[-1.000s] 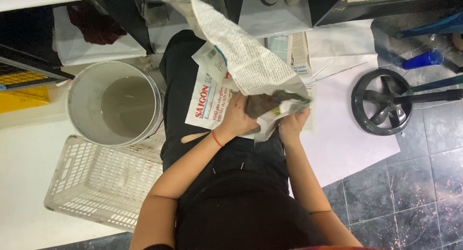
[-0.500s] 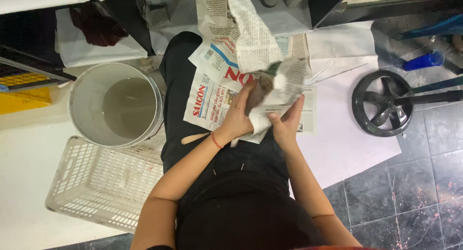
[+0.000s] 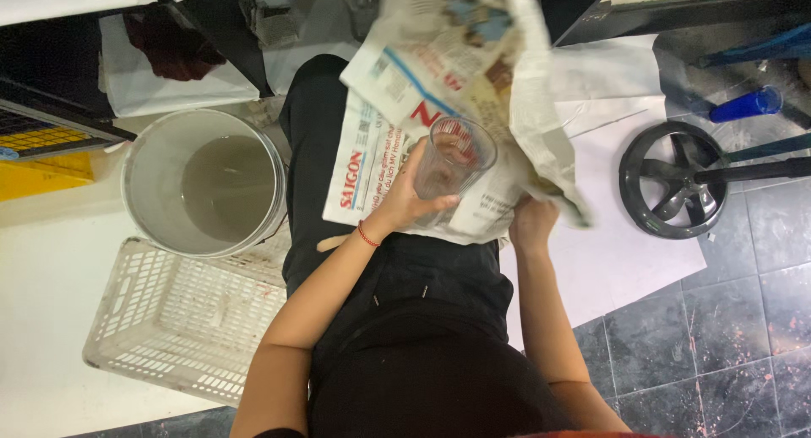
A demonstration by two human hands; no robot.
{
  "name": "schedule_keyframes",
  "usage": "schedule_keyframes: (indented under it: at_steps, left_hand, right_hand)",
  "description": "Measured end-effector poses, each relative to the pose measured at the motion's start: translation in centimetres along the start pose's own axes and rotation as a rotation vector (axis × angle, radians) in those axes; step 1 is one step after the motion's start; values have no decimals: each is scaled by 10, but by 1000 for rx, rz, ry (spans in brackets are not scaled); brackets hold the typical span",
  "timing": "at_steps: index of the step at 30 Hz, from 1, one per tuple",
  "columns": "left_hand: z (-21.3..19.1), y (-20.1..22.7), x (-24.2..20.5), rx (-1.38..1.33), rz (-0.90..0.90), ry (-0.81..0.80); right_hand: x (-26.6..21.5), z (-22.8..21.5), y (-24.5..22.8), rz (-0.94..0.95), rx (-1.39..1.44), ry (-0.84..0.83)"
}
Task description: The person sits on the floor and wraps clear glassware in newspaper. They unwrap a glass, fold a newspaper sheet, wrap the glass, and place it on a shelf. The process is repeated for multiple glasses.
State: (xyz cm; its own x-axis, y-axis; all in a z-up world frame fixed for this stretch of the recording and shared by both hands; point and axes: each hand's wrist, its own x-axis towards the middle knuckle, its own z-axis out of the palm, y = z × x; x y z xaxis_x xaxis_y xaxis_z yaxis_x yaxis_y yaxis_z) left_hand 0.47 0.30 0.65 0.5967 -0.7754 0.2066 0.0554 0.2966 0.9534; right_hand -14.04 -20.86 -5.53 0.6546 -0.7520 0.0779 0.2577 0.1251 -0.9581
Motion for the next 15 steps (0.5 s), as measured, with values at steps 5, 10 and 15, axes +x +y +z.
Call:
schedule_keyframes:
  at_steps: [5, 10, 15]
  left_hand:
    - [-10, -7, -3, 71, -41, 18]
    - [-15, 4, -2, -114, -27, 118]
    - [-41, 20, 13, 114, 210, 408]
  right_hand:
    - [6, 4, -31, -305, -588, -56]
    - [4, 16, -38, -76, -511, -163]
    - [5, 17, -36, 91, -438, -216]
